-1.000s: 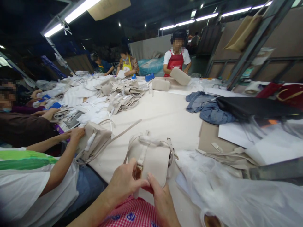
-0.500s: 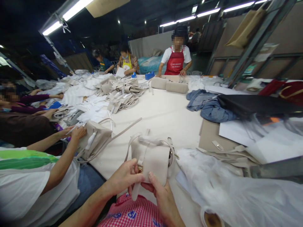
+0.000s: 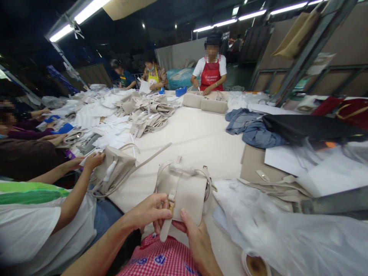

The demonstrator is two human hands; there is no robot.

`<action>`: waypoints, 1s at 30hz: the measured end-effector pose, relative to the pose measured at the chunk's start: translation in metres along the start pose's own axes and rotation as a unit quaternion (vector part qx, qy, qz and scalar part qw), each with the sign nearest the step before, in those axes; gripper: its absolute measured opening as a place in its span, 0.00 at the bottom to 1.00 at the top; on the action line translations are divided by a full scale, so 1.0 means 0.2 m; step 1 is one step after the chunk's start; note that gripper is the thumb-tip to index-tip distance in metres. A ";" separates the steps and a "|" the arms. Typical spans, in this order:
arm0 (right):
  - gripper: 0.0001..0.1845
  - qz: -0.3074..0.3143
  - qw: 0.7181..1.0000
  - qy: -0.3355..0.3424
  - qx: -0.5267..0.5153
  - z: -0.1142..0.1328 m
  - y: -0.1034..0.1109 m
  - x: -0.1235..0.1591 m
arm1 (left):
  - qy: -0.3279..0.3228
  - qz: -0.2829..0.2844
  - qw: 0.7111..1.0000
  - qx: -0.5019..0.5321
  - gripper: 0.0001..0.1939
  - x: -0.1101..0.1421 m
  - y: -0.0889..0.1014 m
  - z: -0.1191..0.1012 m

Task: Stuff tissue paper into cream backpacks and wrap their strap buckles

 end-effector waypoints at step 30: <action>0.32 -0.009 0.996 0.004 -0.084 0.03 0.02 -0.02 | -0.061 -0.100 0.992 -0.038 0.13 0.00 -0.01 0.00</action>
Point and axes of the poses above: each hand's wrist, its own x-axis away from the middle knuckle, its own y-axis out of the back of the hand, z = x × y, the point moved 6 cm from there along -x, towards the middle knuckle, and after that the axes turned 8 degrees about -y, right-handed, at the moved point
